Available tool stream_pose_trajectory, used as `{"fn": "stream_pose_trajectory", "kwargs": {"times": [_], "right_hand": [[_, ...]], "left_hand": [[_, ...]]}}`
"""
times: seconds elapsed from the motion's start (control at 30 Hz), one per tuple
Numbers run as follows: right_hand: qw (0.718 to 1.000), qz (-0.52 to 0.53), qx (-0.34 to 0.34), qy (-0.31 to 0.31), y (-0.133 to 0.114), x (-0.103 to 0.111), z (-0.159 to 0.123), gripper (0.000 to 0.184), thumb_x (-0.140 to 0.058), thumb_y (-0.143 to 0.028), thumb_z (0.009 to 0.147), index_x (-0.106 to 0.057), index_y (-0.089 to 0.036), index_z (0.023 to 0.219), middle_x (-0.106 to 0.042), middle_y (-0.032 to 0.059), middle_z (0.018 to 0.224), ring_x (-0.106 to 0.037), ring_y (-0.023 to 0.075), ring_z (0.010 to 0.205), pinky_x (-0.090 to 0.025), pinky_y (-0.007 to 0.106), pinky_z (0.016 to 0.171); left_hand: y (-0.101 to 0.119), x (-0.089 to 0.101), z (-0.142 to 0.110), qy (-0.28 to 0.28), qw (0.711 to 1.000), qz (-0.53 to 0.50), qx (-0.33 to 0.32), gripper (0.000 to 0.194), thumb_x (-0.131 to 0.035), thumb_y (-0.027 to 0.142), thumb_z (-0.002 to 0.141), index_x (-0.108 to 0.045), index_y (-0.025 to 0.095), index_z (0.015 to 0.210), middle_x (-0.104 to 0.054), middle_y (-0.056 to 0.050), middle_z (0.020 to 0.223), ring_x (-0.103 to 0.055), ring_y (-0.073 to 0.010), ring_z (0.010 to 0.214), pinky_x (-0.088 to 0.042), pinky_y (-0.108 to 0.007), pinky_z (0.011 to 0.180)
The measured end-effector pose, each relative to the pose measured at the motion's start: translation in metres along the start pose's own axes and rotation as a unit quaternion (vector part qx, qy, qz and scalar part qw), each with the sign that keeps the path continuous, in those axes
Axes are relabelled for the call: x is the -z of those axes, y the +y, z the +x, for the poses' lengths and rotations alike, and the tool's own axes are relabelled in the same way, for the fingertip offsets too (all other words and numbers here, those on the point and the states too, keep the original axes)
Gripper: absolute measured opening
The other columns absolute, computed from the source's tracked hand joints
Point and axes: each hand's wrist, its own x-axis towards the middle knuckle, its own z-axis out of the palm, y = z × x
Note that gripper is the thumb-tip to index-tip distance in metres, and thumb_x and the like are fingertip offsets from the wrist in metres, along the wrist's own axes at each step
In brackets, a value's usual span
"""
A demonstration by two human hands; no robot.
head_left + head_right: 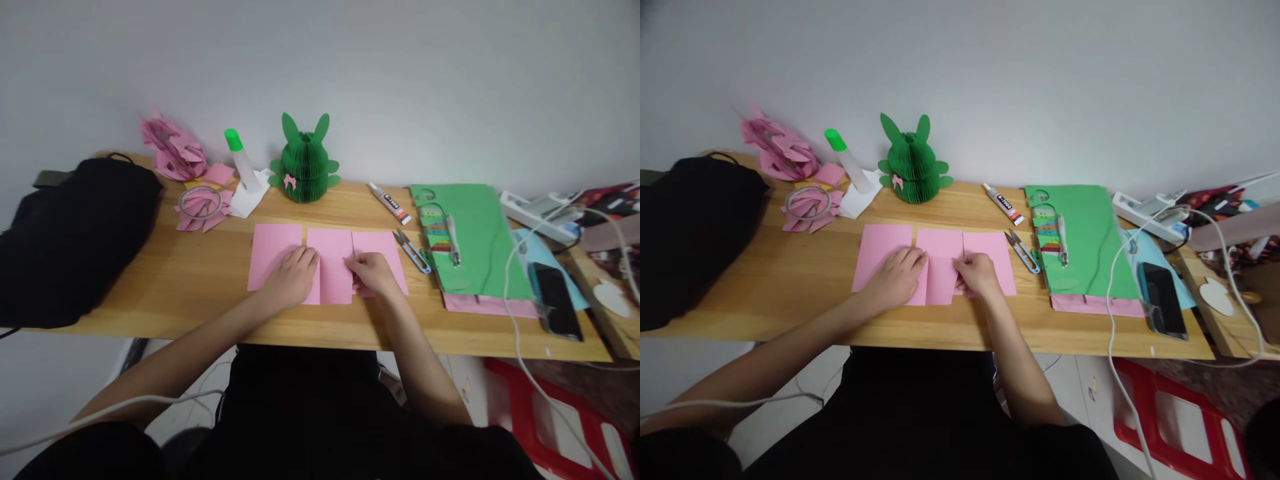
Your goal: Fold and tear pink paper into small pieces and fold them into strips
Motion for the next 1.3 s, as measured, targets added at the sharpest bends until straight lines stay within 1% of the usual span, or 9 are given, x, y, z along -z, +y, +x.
{"fn": "stream_pose_trajectory", "kwargs": {"times": [0.2, 0.3, 0.43, 0.57, 0.63, 0.73, 0.9, 1.13, 1.3], "right_hand": [[0.998, 0.052, 0.016, 0.025, 0.014, -0.006, -0.003, 0.027, -0.054, -0.033, 0.091, -0.058, -0.014, 0.109, -0.063, 0.006, 0.101, -0.063, 0.0139, 0.081, -0.055, 0.031, 0.069], [0.995, 0.083, 0.038, 0.033, 0.017, -0.007, -0.004, 0.024, -0.055, -0.033, 0.091, -0.06, -0.012, 0.103, -0.065, 0.0038, 0.09, -0.062, 0.011, 0.07, -0.054, 0.026, 0.061], [0.988, 0.126, 0.077, 0.046, 0.018, -0.008, -0.006, 0.02, -0.069, -0.025, 0.078, -0.058, -0.014, 0.09, -0.06, -0.0021, 0.06, -0.058, 0.0093, 0.046, -0.048, 0.019, 0.042], [0.981, 0.151, 0.102, 0.061, 0.018, -0.007, -0.01, 0.031, -0.074, -0.016, 0.066, -0.054, -0.017, 0.091, -0.052, -0.0083, 0.048, -0.053, 0.0085, 0.036, -0.04, 0.016, 0.031], [0.98, 0.155, 0.106, 0.066, 0.019, -0.006, -0.012, 0.03, -0.073, -0.016, 0.066, -0.053, -0.017, 0.089, -0.051, -0.0092, 0.046, -0.052, 0.0079, 0.035, -0.039, 0.015, 0.03], [0.978, 0.163, 0.107, 0.066, 0.02, -0.005, -0.017, 0.031, -0.072, -0.017, 0.068, -0.052, -0.017, 0.091, -0.052, -0.0094, 0.047, -0.052, 0.007, 0.035, -0.043, 0.015, 0.033], [0.978, 0.175, 0.107, 0.026, 0.021, -0.008, -0.023, 0.048, -0.073, -0.017, 0.067, -0.047, -0.019, 0.107, -0.061, -0.0072, 0.056, -0.06, 0.0101, 0.042, -0.052, 0.02, 0.04], [0.98, 0.166, 0.109, 0.025, 0.03, -0.002, -0.026, 0.054, -0.071, -0.018, 0.068, -0.043, -0.018, 0.114, -0.058, -0.0094, 0.05, -0.059, 0.0102, 0.041, -0.05, 0.019, 0.04], [0.983, 0.146, 0.11, -0.02, 0.031, -0.001, -0.033, 0.07, -0.074, -0.02, 0.063, -0.04, -0.017, 0.124, -0.059, -0.0088, 0.049, -0.062, 0.0129, 0.044, -0.051, 0.02, 0.042]], "left_hand": [[0.001, 0.001, -0.001, -0.005, 1.0, 0.007, 0.004, 0.045, -0.04, 0.005, 0.082, -0.051, 0.001, 0.125, -0.057, -0.021, 0.118, -0.049, -0.0301, 0.113, -0.042, -0.044, 0.097], [0.001, 0.002, -0.001, -0.005, 1.0, 0.01, 0.001, 0.044, -0.04, 0.005, 0.082, -0.052, 0.0, 0.124, -0.057, -0.021, 0.117, -0.049, -0.0306, 0.112, -0.042, -0.044, 0.097], [0.002, 0.002, -0.001, -0.001, 1.0, 0.009, 0.0, 0.044, -0.04, 0.004, 0.082, -0.051, 0.0, 0.125, -0.058, -0.022, 0.117, -0.05, -0.0309, 0.112, -0.042, -0.046, 0.097], [0.002, 0.001, -0.001, 0.003, 1.0, 0.006, 0.002, 0.045, -0.039, 0.003, 0.082, -0.051, 0.0, 0.126, -0.057, -0.022, 0.118, -0.049, -0.0312, 0.114, -0.042, -0.047, 0.098], [0.002, 0.0, -0.001, 0.002, 1.0, 0.005, 0.004, 0.045, -0.038, 0.003, 0.082, -0.051, 0.001, 0.125, -0.057, -0.022, 0.118, -0.049, -0.031, 0.114, -0.042, -0.047, 0.098], [0.002, 0.0, -0.001, 0.004, 1.0, 0.004, 0.007, 0.044, -0.037, 0.002, 0.083, -0.052, 0.0, 0.125, -0.058, -0.022, 0.119, -0.049, -0.0313, 0.115, -0.042, -0.048, 0.098], [0.003, 0.0, -0.001, 0.01, 1.0, -0.005, 0.011, 0.045, -0.036, 0.003, 0.083, -0.052, 0.001, 0.125, -0.058, -0.022, 0.118, -0.05, -0.0309, 0.113, -0.043, -0.048, 0.097], [0.001, -0.001, -0.002, 0.014, 1.0, -0.007, 0.008, 0.044, -0.035, 0.004, 0.084, -0.052, 0.005, 0.124, -0.058, -0.02, 0.118, -0.05, -0.0288, 0.113, -0.042, -0.046, 0.097], [0.001, -0.002, -0.002, 0.016, 1.0, -0.003, 0.01, 0.044, -0.035, 0.004, 0.084, -0.052, 0.005, 0.124, -0.058, -0.019, 0.118, -0.049, -0.0291, 0.112, -0.042, -0.046, 0.096]]}}
